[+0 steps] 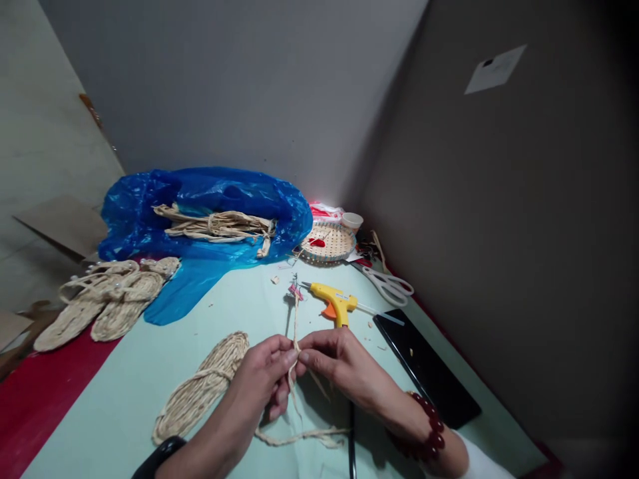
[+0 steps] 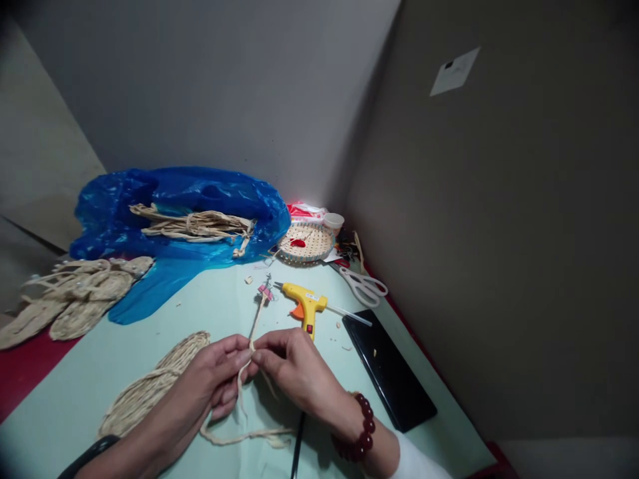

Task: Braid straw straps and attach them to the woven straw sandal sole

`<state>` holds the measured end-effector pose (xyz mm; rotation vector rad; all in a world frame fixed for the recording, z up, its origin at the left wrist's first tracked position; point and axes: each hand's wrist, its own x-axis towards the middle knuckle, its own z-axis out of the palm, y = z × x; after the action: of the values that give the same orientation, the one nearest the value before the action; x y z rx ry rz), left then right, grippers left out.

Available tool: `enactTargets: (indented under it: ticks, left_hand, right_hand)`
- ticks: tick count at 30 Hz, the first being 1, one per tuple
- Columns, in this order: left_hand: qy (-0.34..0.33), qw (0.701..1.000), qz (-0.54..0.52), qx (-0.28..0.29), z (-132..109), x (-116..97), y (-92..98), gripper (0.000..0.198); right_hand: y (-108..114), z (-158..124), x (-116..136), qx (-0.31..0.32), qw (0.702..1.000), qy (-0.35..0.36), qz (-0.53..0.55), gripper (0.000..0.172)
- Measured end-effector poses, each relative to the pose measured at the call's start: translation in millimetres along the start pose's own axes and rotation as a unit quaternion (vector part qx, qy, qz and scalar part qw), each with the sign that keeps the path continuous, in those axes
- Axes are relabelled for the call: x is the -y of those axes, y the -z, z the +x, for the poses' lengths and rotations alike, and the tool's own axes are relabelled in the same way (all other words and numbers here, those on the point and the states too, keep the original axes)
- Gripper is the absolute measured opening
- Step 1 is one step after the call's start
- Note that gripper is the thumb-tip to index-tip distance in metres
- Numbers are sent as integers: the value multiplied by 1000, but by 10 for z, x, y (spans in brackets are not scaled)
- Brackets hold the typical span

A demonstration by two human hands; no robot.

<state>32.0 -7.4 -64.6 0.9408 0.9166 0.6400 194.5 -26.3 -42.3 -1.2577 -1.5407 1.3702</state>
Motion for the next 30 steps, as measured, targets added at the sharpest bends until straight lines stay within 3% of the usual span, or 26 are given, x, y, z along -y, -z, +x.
enactTargets:
  ticks: [8,15,20,23,27,30]
  left_hand:
    - [0,1000,7,7,-20,-54,-1,36]
    - [-21,993,110,-41,38,70,47,32]
    - [-40,985,161,-54,25,105,79,31]
    - [-19,990,126,-51,10,94,85,34]
    - [-18,996,72,-53,15,83,74,34]
    - [-5,996,59,-67,8,99,61,35]
  right_hand:
    - [-8,-90,92,-15,975,51,-215,23]
    - [-130,-165,32,-71,872,83,-478,19]
    - [-159,-224,32,-94,837,153,-517,15]
    - [-193,-259,30,-86,809,232,-534,9]
    - [-235,-231,-26,-68,742,366,-558,17]
    - [-241,-193,-57,-55,733,382,-559,23]
